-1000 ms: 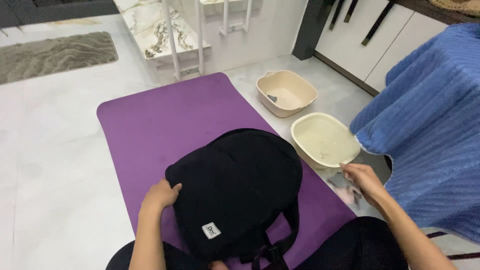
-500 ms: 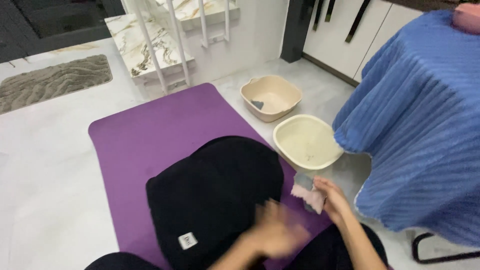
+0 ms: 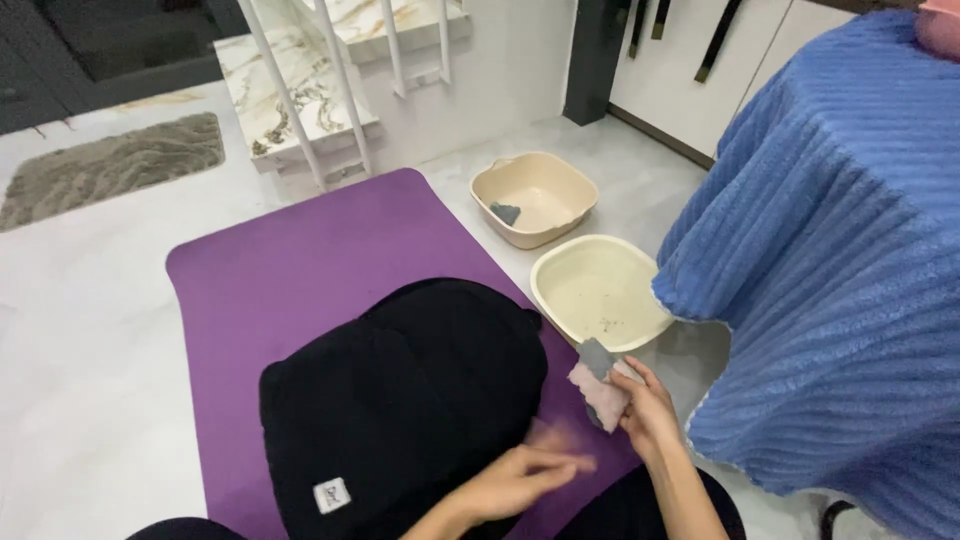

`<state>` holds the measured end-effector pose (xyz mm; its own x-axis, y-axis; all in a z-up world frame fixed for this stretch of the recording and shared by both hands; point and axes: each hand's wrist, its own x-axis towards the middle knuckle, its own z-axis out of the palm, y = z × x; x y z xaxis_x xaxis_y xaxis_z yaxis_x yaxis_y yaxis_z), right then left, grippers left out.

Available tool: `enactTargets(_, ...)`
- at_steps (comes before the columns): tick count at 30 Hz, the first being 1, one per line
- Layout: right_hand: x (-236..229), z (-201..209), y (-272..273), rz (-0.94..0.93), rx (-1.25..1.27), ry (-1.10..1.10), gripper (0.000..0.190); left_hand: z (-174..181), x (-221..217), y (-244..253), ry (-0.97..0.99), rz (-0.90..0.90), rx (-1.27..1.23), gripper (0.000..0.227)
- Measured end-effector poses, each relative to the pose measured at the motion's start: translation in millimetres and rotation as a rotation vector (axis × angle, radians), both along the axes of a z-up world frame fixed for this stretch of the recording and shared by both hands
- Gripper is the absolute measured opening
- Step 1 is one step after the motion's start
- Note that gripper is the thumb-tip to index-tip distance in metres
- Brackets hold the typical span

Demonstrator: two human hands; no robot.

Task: Cleaning a black backpack by wiping it with a cloth and using a lint roller to remove dust and lint.

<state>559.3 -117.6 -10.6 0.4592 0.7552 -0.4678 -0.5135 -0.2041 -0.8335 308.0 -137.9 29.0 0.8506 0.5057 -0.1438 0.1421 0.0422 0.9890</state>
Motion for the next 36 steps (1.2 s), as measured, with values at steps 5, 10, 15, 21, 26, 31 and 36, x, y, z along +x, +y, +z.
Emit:
enactTargets(5,-16.0,21.5,-7.3,0.032,0.109,0.048,0.046,9.2,12.1,12.9,-0.046,0.453,-0.272,0.042)
enactTargets(10,-56.2,6.0,-6.3,0.197,0.307,-0.013,0.026,-11.5,36.8,26.0,-0.219,0.506,-0.327,0.079)
enactTargets(15,-87.2,24.7,19.7,0.252,0.253,-0.715,0.038,-29.1,-2.8,80.9,-0.141,1.074,-0.036,0.008)
enactTargets(21,-95.9,-35.3,86.2,0.57,0.076,-1.528,0.09,-40.4,-90.0,152.8,0.114,1.372,0.153,0.023)
enactTargets(26,-114.3,-46.6,94.8,0.619,0.003,-1.607,0.043,-5.3,-88.7,167.6,0.304,1.24,0.241,0.043)
enactTargets(31,-111.5,-42.0,97.5,0.728,-0.041,-1.512,0.037,-14.8,-40.8,201.3,0.276,1.036,0.626,0.058)
enactTargets(36,-100.2,-23.0,100.9,0.283,0.297,-1.248,0.026,-90.3,9.8,235.3,0.492,0.591,1.253,0.04)
